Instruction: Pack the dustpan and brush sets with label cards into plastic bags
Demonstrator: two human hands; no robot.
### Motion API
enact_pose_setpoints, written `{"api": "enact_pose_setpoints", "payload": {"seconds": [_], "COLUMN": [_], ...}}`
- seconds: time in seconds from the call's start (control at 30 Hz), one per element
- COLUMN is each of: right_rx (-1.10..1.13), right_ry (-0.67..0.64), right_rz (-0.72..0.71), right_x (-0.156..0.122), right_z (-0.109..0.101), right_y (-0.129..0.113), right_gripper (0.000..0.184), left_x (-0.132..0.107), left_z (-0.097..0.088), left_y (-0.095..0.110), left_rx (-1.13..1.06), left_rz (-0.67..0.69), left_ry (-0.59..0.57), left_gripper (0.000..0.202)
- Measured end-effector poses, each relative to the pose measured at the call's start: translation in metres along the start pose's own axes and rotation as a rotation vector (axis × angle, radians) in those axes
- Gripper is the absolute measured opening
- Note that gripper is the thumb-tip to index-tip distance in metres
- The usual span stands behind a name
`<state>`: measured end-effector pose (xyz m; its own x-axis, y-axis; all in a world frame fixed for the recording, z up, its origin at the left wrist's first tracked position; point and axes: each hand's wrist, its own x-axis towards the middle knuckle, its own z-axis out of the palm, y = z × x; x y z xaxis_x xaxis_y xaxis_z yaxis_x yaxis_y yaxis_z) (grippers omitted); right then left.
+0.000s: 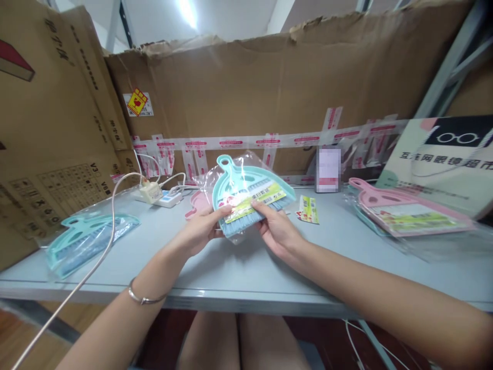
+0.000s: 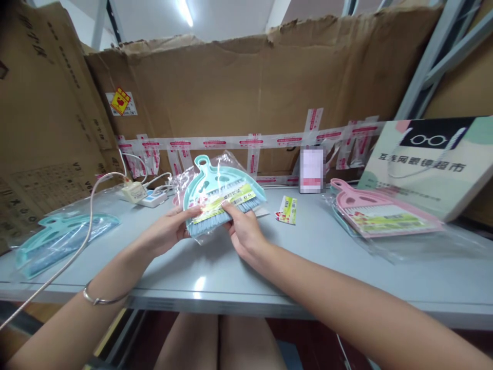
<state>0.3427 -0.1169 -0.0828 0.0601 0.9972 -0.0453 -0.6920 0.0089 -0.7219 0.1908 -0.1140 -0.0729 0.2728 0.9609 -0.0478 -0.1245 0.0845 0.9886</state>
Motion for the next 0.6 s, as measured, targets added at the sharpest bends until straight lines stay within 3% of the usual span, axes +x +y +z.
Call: {"api": "enact_pose_setpoints", "payload": {"seconds": [0.17,0.27,0.4,0.5,0.6], "right_rx": [-0.101,-0.139,-0.245,-0.437,-0.834], "right_ry": [-0.080,-0.191,-0.419,-0.574,-0.666], "right_rz": [0.110,0.148,0.184,0.225,0.299], "right_x": [0.011,0.013,0.013,0.019,0.031], "right_z": [-0.005,-0.007,-0.009,-0.015,-0.028], "right_y": [-0.004,-0.009,-0.017,-0.031,-0.061], "right_gripper": [0.024,0.015,0.020,0.025,0.031], "left_x": [0.006,0.009,0.009,0.008,0.008], "left_z": [0.002,0.001,-0.001,-0.003,-0.007], "left_y": [-0.003,0.000,0.006,0.009,0.010], "left_rx": [-0.050,-0.121,-0.174,-0.176,-0.183], "left_rz": [-0.081,-0.105,-0.109,-0.088,-0.027], "left_ry": [0.099,0.144,0.173,0.193,0.189], "left_gripper": [0.015,0.015,0.017,0.019,0.026]}}
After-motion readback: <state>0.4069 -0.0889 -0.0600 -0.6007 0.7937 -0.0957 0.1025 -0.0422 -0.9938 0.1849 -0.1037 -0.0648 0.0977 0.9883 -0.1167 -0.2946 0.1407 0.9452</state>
